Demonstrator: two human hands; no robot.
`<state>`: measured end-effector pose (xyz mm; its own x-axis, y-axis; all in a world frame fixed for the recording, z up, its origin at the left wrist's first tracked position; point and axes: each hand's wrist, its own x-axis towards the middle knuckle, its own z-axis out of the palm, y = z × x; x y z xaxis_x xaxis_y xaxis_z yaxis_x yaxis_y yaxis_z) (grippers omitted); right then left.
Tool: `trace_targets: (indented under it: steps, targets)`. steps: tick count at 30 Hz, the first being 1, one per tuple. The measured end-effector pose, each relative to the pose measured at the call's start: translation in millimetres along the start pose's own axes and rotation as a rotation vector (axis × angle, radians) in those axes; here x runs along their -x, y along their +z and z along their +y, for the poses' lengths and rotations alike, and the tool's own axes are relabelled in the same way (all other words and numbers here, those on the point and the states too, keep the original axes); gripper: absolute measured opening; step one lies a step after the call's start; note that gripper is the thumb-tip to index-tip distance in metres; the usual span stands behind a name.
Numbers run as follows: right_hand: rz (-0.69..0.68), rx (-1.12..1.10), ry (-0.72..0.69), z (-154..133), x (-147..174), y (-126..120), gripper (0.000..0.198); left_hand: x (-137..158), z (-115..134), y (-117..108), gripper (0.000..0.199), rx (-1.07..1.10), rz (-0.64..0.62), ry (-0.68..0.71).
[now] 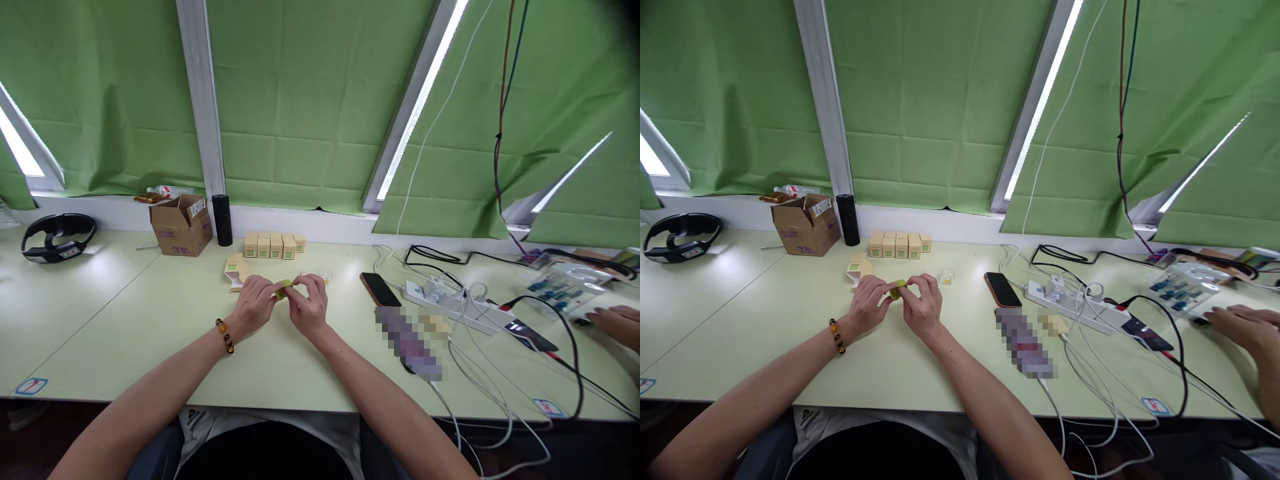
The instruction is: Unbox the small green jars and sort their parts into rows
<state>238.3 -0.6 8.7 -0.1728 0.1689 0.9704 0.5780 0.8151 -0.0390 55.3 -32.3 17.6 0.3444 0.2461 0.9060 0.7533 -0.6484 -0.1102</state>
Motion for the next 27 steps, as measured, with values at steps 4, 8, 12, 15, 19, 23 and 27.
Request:
trace_targets:
  steps: [4,8,12,15,19,23,27]
  targets:
    - [0.006,0.035,-0.022,2,0,1,0.023,2,0,1,0.039,-0.026,-0.017,0.031]
    - [0.000,0.067,-0.036,3,1,2,0.020,3,0,1,0.035,-0.074,-0.067,0.025]
    - [-0.048,0.073,-0.059,4,3,4,0.020,4,0,2,0.035,-0.100,-0.093,0.007]
    - [-0.133,0.066,-0.040,7,5,7,0.022,6,-2,3,0.035,-0.114,-0.127,-0.024]
    - [-0.182,0.043,-0.016,9,6,9,0.022,7,-5,5,0.030,-0.109,-0.177,-0.114]
    - [-0.166,0.065,-0.040,5,4,8,0.021,8,-11,6,0.026,-0.101,-0.210,-0.208]
    - [-0.113,0.036,-0.099,-3,2,4,0.018,12,-25,6,0.027,-0.140,-0.257,-0.338]
